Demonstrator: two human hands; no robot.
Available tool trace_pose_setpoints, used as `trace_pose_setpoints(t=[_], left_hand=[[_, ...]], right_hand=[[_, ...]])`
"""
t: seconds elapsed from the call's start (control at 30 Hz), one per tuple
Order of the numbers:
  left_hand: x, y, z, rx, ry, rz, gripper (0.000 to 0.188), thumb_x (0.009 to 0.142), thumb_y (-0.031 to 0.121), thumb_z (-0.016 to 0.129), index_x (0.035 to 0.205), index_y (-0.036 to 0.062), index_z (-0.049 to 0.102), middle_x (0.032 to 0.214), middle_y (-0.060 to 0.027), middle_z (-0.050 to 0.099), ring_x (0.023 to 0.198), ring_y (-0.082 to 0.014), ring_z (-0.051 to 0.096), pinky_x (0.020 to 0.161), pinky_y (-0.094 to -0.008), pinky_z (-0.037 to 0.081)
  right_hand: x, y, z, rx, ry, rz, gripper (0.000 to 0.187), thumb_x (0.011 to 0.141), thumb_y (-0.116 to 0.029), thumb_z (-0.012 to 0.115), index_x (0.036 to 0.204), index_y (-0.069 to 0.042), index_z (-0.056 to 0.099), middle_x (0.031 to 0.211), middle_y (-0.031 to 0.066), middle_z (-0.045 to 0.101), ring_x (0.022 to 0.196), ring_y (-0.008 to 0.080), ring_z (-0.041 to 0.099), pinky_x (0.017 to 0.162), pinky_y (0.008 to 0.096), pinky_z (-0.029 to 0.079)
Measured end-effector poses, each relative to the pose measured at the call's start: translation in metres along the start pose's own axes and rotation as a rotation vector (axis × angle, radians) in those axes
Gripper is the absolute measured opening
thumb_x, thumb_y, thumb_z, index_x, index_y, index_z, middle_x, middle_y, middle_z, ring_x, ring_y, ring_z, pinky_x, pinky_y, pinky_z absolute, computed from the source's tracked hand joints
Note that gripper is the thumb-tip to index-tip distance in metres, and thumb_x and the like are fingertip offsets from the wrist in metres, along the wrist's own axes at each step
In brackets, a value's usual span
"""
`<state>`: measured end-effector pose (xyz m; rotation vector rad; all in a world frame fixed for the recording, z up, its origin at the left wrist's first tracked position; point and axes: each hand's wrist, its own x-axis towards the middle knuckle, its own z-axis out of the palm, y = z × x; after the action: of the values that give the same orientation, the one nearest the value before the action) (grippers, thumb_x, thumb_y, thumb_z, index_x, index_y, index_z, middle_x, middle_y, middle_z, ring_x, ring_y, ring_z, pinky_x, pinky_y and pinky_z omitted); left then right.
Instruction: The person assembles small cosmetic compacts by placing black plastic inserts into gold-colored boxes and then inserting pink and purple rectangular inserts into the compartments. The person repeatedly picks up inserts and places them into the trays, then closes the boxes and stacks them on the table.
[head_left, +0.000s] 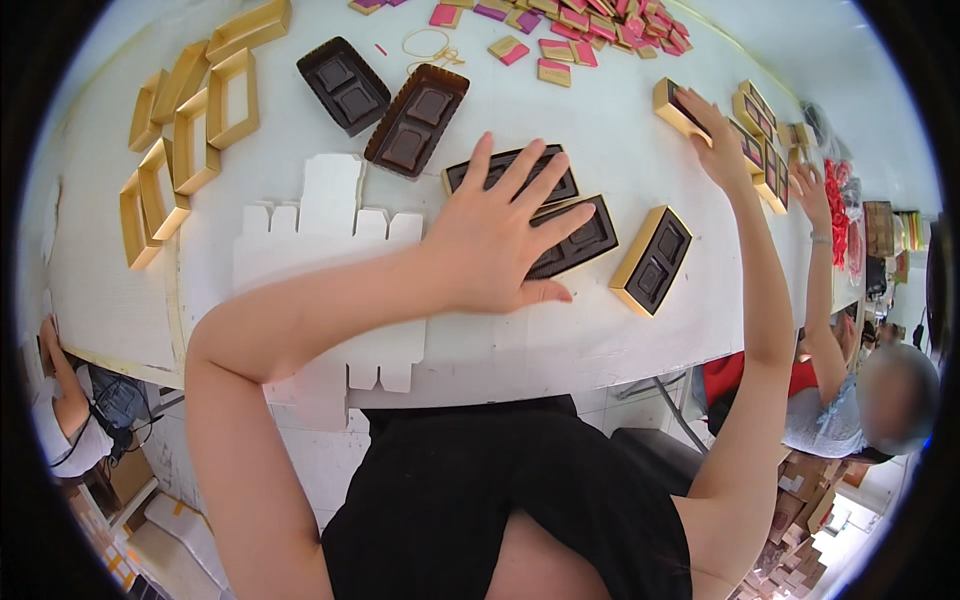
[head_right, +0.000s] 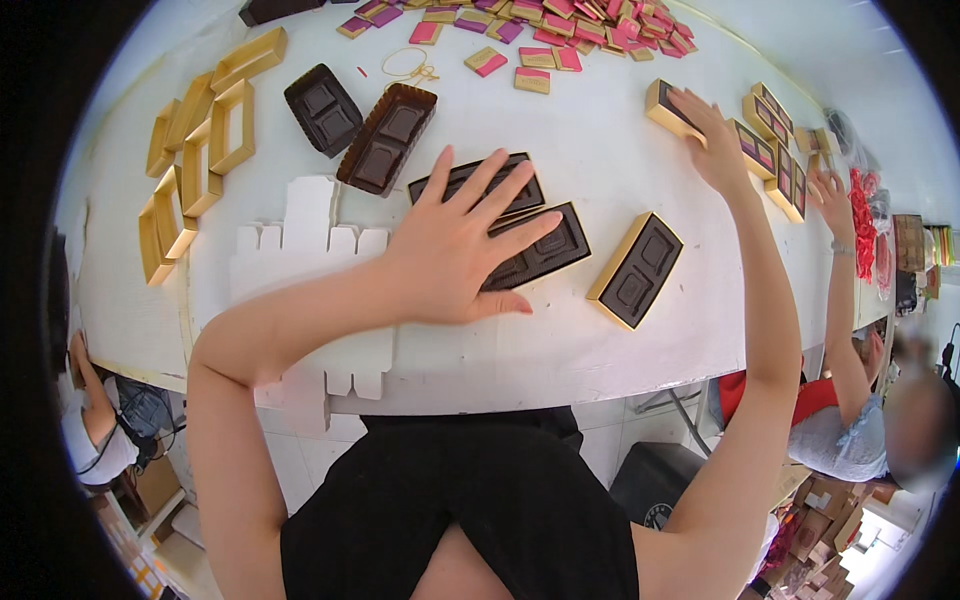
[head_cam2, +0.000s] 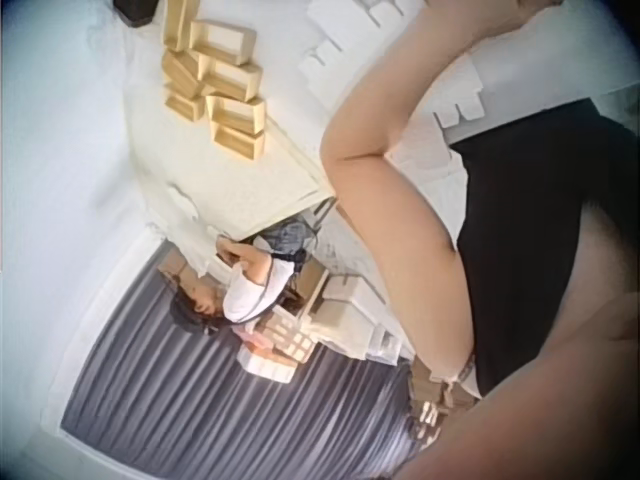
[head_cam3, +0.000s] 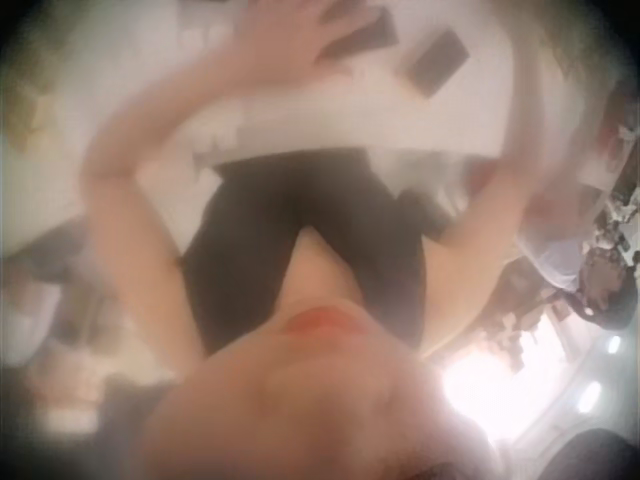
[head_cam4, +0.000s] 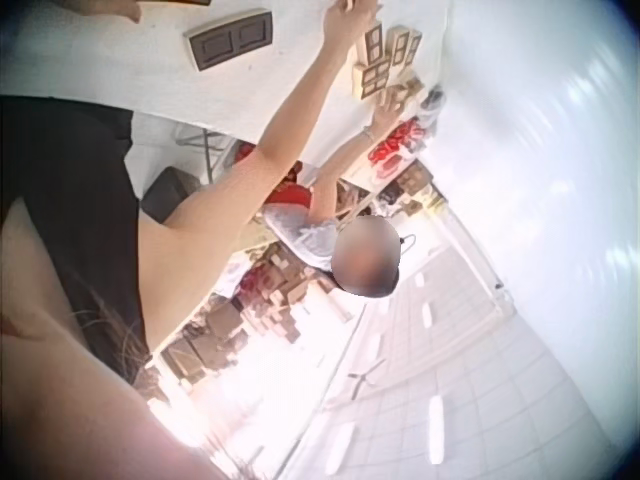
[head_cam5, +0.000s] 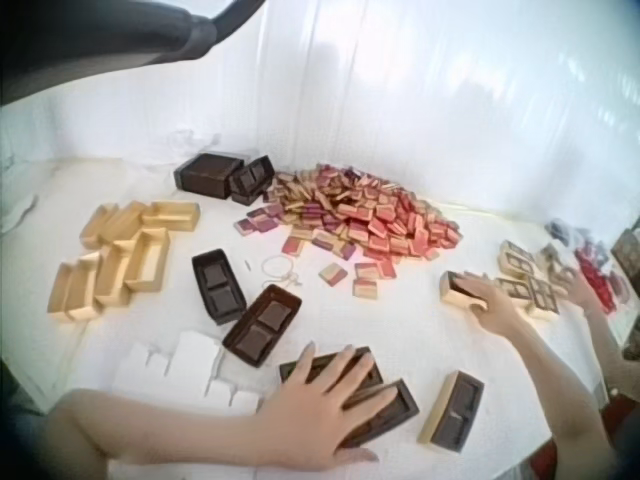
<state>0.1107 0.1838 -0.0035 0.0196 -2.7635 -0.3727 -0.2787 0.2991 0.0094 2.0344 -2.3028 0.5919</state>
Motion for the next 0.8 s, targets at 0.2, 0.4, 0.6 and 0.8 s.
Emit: trace_pose_setpoints(t=[0.2, 0.4, 0.6, 0.8], left_hand=[[0.005, -0.003, -0.005, 0.107, 0.123, 0.049, 0.084, 0.076, 0.074, 0.059, 0.139, 0.0188, 0.054, 0.146, -0.0259, 0.041, 0.137, -0.0467, 0.035, 0.102, -0.0750, 0.022], [-0.007, 0.000, 0.005, 0.168, 0.050, -0.035, 0.085, 0.077, 0.072, 0.059, 0.138, 0.0130, 0.055, 0.141, -0.0305, 0.045, 0.131, -0.0503, 0.039, 0.096, -0.0765, 0.028], [-0.005, 0.001, 0.008, 0.196, 0.062, -0.004, 0.077, 0.082, 0.065, 0.059, 0.138, 0.0125, 0.054, 0.141, -0.0304, 0.044, 0.131, -0.0513, 0.039, 0.096, -0.0763, 0.029], [-0.004, -0.001, 0.012, 0.210, 0.076, -0.016, 0.064, 0.087, 0.050, 0.062, 0.137, 0.0116, 0.055, 0.141, -0.0301, 0.044, 0.132, -0.0488, 0.040, 0.097, -0.0754, 0.029]], right_hand=[[0.083, -0.104, 0.062, 0.066, 0.033, -0.211, 0.031, 0.088, -0.017, 0.066, 0.118, -0.009, 0.066, 0.113, 0.0130, 0.068, 0.107, 0.0317, 0.062, 0.091, 0.0410, 0.049], [0.088, -0.173, 0.069, -0.427, -0.260, 0.244, 0.033, 0.088, -0.020, 0.063, 0.119, -0.009, 0.062, 0.101, 0.0105, 0.068, 0.083, 0.0326, 0.067, 0.073, 0.0443, 0.054], [0.069, -0.115, 0.043, 0.088, -0.264, -0.228, 0.048, 0.085, -0.009, 0.067, 0.132, -0.013, 0.059, 0.136, 0.0106, 0.056, 0.118, 0.0305, 0.056, 0.096, 0.0406, 0.048], [0.047, -0.107, 0.060, 0.039, -0.047, -0.233, 0.035, 0.085, -0.004, 0.066, 0.120, -0.008, 0.066, 0.121, 0.0093, 0.067, 0.113, 0.0275, 0.061, 0.092, 0.0379, 0.052]])
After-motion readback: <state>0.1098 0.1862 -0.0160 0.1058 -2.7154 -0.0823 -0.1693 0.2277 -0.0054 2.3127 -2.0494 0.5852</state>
